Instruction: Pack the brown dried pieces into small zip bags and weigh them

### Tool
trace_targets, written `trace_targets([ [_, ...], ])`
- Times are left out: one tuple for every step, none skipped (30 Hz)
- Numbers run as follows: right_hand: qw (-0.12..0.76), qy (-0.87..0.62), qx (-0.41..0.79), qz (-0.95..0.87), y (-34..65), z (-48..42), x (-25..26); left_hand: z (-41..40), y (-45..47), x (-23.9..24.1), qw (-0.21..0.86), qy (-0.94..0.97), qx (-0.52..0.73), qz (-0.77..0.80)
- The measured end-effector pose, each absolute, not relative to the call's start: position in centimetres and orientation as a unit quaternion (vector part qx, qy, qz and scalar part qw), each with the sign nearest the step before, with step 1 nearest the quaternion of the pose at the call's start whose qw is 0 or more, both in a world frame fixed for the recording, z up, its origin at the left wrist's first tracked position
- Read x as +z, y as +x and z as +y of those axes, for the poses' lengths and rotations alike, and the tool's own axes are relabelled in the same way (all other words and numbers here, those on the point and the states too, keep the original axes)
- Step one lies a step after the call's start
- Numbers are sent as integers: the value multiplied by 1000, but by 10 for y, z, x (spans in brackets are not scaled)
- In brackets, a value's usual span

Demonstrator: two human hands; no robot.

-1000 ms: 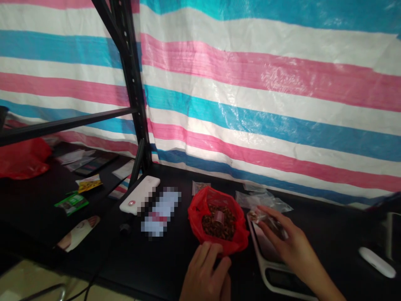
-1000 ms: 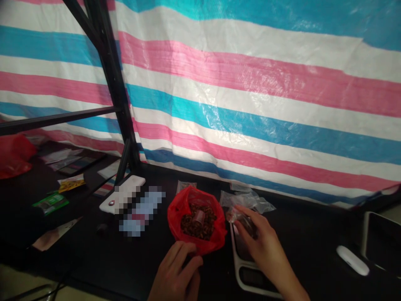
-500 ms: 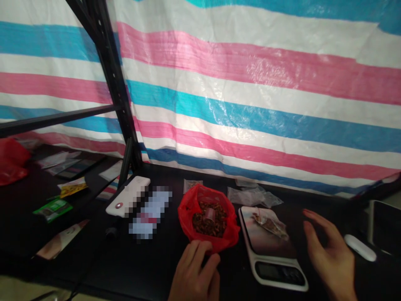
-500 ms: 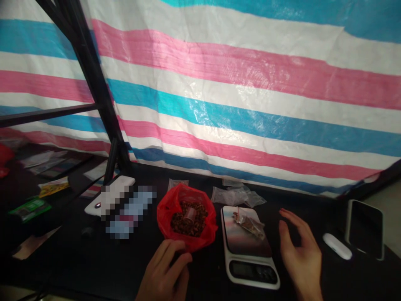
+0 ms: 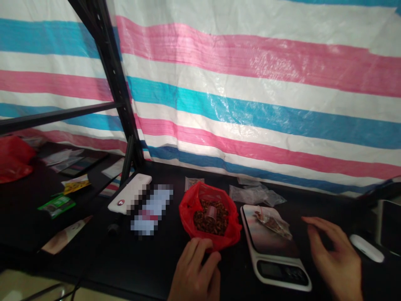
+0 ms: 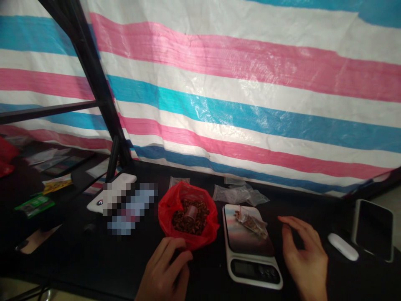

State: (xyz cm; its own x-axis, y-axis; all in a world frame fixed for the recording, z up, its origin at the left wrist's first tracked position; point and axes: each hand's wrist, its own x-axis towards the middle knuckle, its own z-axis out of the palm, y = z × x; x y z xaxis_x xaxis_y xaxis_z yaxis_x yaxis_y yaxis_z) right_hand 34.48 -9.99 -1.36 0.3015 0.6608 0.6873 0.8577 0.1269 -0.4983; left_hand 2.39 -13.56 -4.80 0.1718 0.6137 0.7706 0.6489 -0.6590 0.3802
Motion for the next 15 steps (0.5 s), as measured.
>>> trace_targets([
  [472, -652, -104, -584, 346, -100, -15, -135, 24, -48, 19, -766, -494, -412],
  [469, -653, -103, -585, 347, -100, -15, -135, 24, -49, 19, -766, -495, -411],
  [468, -653, -102, -587, 347, -100, -16, -135, 24, -49, 20, -765, -497, -409],
  [467, -652, -101, -589, 348, -100, -17, -135, 24, -50, 21, -764, -499, -407],
  [466, -650, -101, -592, 348, -100, -17, -134, 24, -50, 21, -764, -501, -406],
  [464, -648, -100, -596, 347, -100, -17, -134, 24, -51, 22, -764, -503, -404],
  [462, -645, -100, -601, 347, -100, -18, -134, 24, -51, 22, -764, -504, -403],
  [461, -642, -99, -604, 346, -99, -18, -134, 24, -51, 22, -764, -503, -402],
  [461, -640, -99, -607, 346, -99, -18, -134, 24, -51, 21, -765, -502, -402],
  [461, -638, -99, -609, 346, -98, -19, -135, 24, -50, 20, -765, -501, -404],
  [461, -635, -98, -612, 346, -98, -20, -135, 23, -50, 17, -765, -499, -406],
  [459, -633, -96, -616, 346, -97, -21, -135, 23, -50, 15, -766, -498, -407],
  [455, -631, -94, -621, 347, -97, -22, -135, 23, -50, 14, -766, -497, -407],
  [450, -629, -90, -627, 348, -96, -23, -135, 23, -50, 12, -766, -498, -407],
  [445, -626, -87, -634, 349, -96, -25, -135, 23, -50, 12, -766, -498, -407],
])
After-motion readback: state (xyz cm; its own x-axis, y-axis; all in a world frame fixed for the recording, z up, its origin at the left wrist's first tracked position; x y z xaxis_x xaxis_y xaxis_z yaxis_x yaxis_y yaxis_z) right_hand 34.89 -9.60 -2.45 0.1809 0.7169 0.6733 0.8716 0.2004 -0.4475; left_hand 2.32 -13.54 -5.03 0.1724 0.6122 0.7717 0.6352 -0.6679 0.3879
